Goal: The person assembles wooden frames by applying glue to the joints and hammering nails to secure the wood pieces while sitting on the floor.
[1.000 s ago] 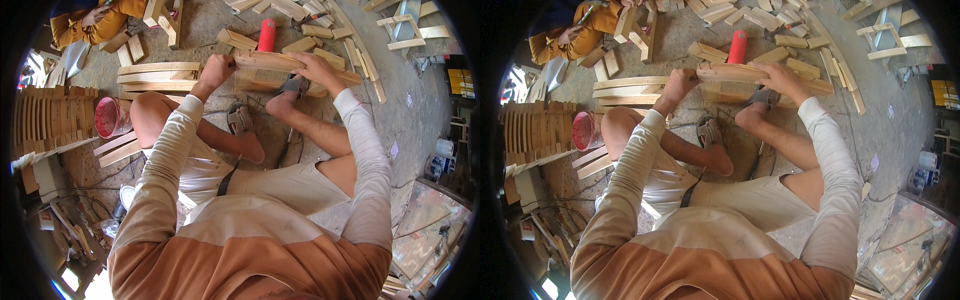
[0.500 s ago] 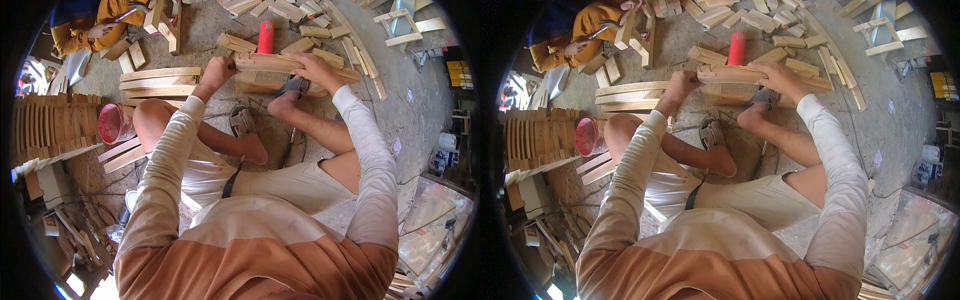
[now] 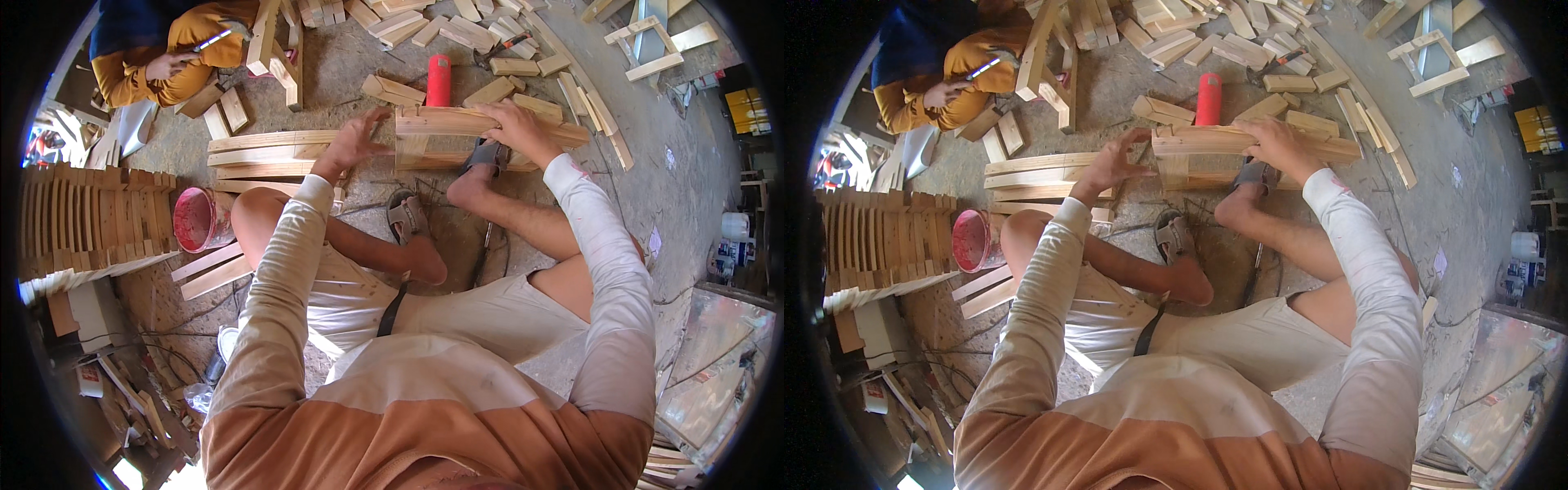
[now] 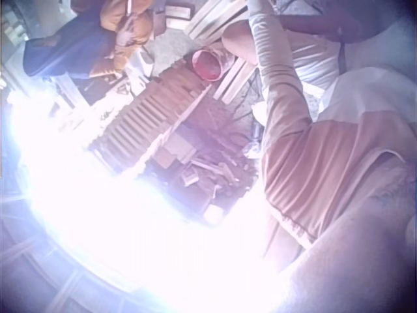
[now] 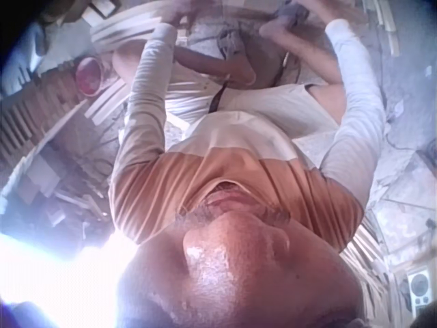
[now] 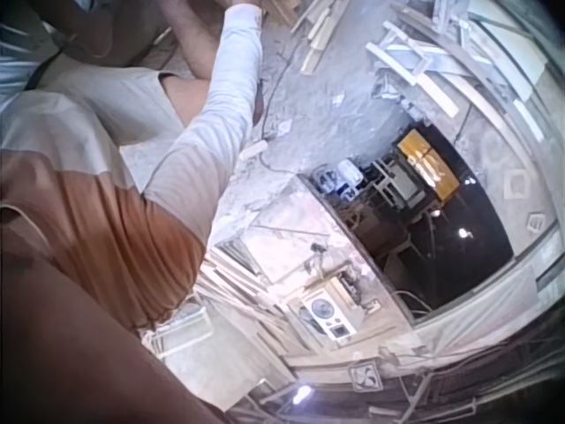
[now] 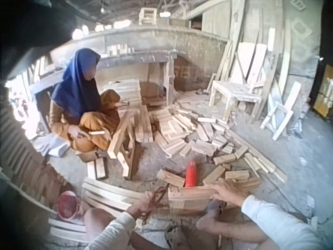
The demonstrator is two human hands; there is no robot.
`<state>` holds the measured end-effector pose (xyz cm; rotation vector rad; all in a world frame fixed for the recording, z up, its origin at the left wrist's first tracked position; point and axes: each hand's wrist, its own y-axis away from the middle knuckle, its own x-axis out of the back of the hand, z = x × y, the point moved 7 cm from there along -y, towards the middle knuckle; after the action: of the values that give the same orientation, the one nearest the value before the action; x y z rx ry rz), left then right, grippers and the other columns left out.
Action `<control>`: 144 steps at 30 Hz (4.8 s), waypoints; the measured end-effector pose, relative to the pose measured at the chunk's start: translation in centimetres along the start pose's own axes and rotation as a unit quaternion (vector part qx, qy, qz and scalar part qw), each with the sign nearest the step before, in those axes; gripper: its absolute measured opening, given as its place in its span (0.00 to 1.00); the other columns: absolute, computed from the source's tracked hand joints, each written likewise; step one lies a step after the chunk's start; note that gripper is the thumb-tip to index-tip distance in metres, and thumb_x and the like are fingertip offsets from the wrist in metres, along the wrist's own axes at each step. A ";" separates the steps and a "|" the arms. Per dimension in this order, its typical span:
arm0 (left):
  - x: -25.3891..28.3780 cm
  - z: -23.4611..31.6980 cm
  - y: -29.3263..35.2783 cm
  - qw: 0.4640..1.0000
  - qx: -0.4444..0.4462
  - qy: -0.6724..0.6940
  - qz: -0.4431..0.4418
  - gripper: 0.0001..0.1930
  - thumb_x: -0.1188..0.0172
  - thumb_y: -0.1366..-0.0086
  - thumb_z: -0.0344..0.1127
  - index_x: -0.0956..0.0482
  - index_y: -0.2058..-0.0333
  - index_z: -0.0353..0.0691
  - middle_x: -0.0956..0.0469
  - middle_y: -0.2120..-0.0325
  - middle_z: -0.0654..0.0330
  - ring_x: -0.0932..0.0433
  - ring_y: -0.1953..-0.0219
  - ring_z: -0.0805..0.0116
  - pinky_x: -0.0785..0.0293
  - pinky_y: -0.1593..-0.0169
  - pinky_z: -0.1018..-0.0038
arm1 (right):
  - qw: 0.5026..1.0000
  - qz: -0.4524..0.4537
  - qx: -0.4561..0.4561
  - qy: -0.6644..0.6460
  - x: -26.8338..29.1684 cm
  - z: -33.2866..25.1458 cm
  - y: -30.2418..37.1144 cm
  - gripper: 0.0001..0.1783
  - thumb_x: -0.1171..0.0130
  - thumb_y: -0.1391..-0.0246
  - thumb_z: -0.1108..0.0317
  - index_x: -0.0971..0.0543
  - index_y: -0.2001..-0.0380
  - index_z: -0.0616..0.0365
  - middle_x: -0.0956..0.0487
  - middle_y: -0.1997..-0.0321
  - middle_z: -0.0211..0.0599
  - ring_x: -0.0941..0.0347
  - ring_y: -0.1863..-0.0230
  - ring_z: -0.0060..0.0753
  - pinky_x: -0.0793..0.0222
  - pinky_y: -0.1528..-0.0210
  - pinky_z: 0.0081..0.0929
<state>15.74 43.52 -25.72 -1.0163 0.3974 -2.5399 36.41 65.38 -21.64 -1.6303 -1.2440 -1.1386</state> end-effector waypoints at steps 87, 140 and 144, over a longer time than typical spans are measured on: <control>-3.4 1.2 -2.5 0.977 0.158 0.071 -0.123 0.19 0.30 0.43 0.33 0.19 0.52 0.37 0.15 0.67 0.57 0.19 0.66 0.73 0.23 0.55 0.71 | 0.755 0.179 -0.603 -0.186 -11.9 9.5 40.0 0.17 0.47 0.37 0.63 0.21 0.53 0.64 0.20 0.58 0.41 0.23 0.57 0.35 0.28 0.52 0.33; -4.2 -0.2 -1.9 0.985 0.095 0.093 -0.111 0.26 0.31 0.45 0.33 0.23 0.47 0.37 0.17 0.64 0.43 0.19 0.65 0.48 0.24 0.55 0.64 | 0.978 0.022 -0.158 -0.132 1.7 -12.4 7.3 0.16 0.40 0.37 0.61 0.28 0.60 0.63 0.23 0.72 0.58 0.22 0.65 0.64 0.30 0.66 0.43; -4.0 -1.2 -2.2 0.986 0.096 0.084 -0.111 0.24 0.32 0.44 0.33 0.22 0.47 0.37 0.18 0.64 0.43 0.20 0.64 0.44 0.25 0.55 0.64 | 0.958 0.128 -0.133 -0.218 9.0 -15.7 5.3 0.16 0.39 0.37 0.60 0.26 0.63 0.65 0.22 0.74 0.51 0.22 0.72 0.46 0.29 0.67 0.39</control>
<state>17.05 47.35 -28.05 -0.8179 0.0841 -2.8078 39.57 52.06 -8.67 -2.2621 -1.1290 -0.8350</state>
